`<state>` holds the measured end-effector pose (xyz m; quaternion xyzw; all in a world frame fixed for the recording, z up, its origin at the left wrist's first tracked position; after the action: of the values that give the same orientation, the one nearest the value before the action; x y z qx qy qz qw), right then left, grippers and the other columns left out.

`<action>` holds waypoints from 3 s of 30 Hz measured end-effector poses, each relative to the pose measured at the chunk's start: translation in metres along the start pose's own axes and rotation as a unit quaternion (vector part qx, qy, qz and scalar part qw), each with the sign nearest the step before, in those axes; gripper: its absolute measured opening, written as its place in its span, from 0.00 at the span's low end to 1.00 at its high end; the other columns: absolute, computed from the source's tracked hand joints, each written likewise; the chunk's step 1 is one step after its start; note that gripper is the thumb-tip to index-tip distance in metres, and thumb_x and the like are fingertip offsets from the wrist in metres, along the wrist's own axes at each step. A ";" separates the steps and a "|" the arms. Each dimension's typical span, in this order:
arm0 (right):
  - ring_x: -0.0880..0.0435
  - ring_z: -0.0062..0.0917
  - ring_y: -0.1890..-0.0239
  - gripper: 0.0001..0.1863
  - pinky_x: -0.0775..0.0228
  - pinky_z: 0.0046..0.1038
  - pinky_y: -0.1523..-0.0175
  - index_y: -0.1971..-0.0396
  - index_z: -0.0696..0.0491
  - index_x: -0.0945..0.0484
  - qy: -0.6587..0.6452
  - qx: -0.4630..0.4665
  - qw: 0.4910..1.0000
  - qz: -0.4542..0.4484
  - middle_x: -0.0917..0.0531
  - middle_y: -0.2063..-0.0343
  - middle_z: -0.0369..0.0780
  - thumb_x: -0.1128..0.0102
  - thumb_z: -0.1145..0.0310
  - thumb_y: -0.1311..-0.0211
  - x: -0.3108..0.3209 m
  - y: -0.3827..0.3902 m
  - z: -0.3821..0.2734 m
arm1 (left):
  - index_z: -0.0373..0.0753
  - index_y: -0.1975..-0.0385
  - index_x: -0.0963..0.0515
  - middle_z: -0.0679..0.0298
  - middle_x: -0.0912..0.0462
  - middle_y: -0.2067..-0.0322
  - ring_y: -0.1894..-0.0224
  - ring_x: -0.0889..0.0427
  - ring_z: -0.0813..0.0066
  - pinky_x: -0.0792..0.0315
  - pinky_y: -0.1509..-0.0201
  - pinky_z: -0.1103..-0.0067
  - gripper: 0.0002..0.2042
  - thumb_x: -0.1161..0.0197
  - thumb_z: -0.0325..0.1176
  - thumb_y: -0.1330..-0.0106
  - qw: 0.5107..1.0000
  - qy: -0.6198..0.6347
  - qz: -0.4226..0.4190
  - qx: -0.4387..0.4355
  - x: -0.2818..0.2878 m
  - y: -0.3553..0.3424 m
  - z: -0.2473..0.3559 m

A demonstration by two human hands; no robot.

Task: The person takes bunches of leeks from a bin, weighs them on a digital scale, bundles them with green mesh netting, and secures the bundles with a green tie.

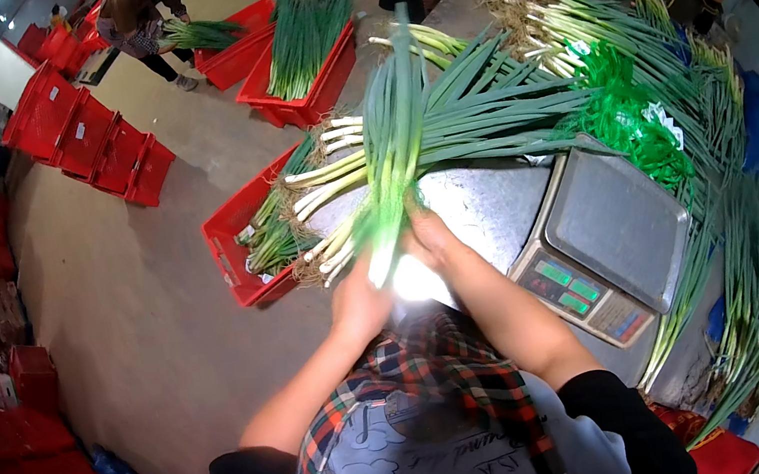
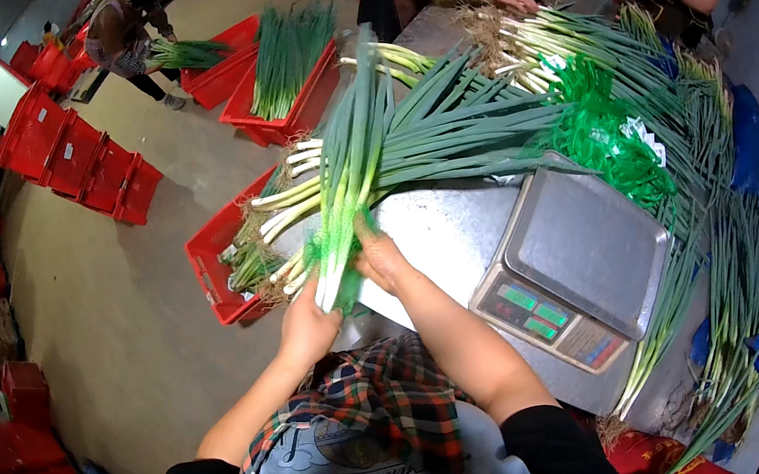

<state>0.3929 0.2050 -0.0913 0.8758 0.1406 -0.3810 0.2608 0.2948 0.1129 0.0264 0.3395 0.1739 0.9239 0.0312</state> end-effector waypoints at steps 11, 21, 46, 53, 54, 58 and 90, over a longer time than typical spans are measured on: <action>0.35 0.42 0.53 0.26 0.45 0.50 0.46 0.57 0.55 0.36 -0.204 0.069 0.972 0.092 0.33 0.55 0.46 0.59 0.47 0.43 0.001 -0.028 -0.094 | 0.40 0.49 0.34 0.56 0.27 0.63 0.60 0.29 0.63 0.35 0.54 0.75 0.30 0.48 0.15 0.59 0.995 -0.015 0.047 -0.087 0.043 0.046 -0.009; 0.27 0.35 0.59 0.06 0.34 0.39 0.49 0.67 0.61 0.31 -0.170 0.009 0.982 0.077 0.27 0.65 0.45 0.53 0.76 0.44 0.093 0.004 -0.189 | 0.37 0.56 0.28 0.54 0.25 0.65 0.58 0.28 0.62 0.34 0.54 0.75 0.27 0.49 0.14 0.63 0.984 -0.034 0.090 -0.153 0.065 0.073 -0.036; 0.28 0.26 0.66 0.08 0.31 0.29 0.61 0.63 0.55 0.33 -0.191 0.136 0.971 0.052 0.27 0.64 0.40 0.62 0.71 0.38 0.030 0.015 0.021 | 0.30 0.55 0.35 0.54 0.26 0.74 0.74 0.25 0.67 0.28 0.74 0.76 0.19 0.50 0.30 0.48 0.595 0.696 -0.296 0.271 0.005 0.047 -0.037; 0.32 0.22 0.83 0.07 0.37 0.18 0.79 0.75 0.53 0.33 -0.199 0.292 0.872 0.340 0.28 0.80 0.36 0.58 0.68 0.39 0.102 0.021 -0.073 | 0.32 0.52 0.37 0.55 0.26 0.73 0.77 0.24 0.68 0.27 0.75 0.78 0.23 0.48 0.25 0.52 0.729 0.597 -0.268 0.202 0.016 0.044 -0.056; 0.30 0.22 0.80 0.09 0.35 0.20 0.76 0.75 0.54 0.32 -0.294 0.331 0.840 0.313 0.28 0.80 0.36 0.58 0.67 0.39 0.136 0.023 -0.094 | 0.33 0.52 0.37 0.56 0.25 0.73 0.77 0.24 0.68 0.27 0.75 0.78 0.23 0.48 0.24 0.53 0.745 0.582 -0.259 0.197 0.020 0.045 -0.062; 0.25 0.33 0.64 0.09 0.29 0.35 0.57 0.65 0.62 0.35 -0.195 0.351 0.864 0.304 0.28 0.65 0.45 0.58 0.70 0.38 0.119 0.042 -0.201 | 0.33 0.53 0.35 0.61 0.25 0.69 0.73 0.24 0.72 0.28 0.70 0.79 0.24 0.48 0.19 0.56 0.788 0.529 -0.232 0.215 0.025 0.054 -0.081; 0.32 0.21 0.67 0.14 0.41 0.25 0.61 0.66 0.51 0.33 0.162 0.158 0.942 0.246 0.28 0.71 0.35 0.47 0.58 0.46 0.062 0.119 -0.083 | 0.28 0.54 0.33 0.58 0.24 0.64 0.64 0.23 0.73 0.29 0.60 0.79 0.25 0.44 0.13 0.58 0.849 0.498 -0.104 0.141 0.060 0.063 -0.077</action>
<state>0.5370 0.1567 -0.0477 0.9629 -0.1013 -0.1755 0.1783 0.2036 0.0415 0.0302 -0.1853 0.3283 0.9261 -0.0119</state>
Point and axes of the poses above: each hand's wrist, its own y-axis away from the middle knuckle, its own x-axis out of the back of the hand, z = x × y, the point moved 6 cm from there along -y, towards the middle knuckle
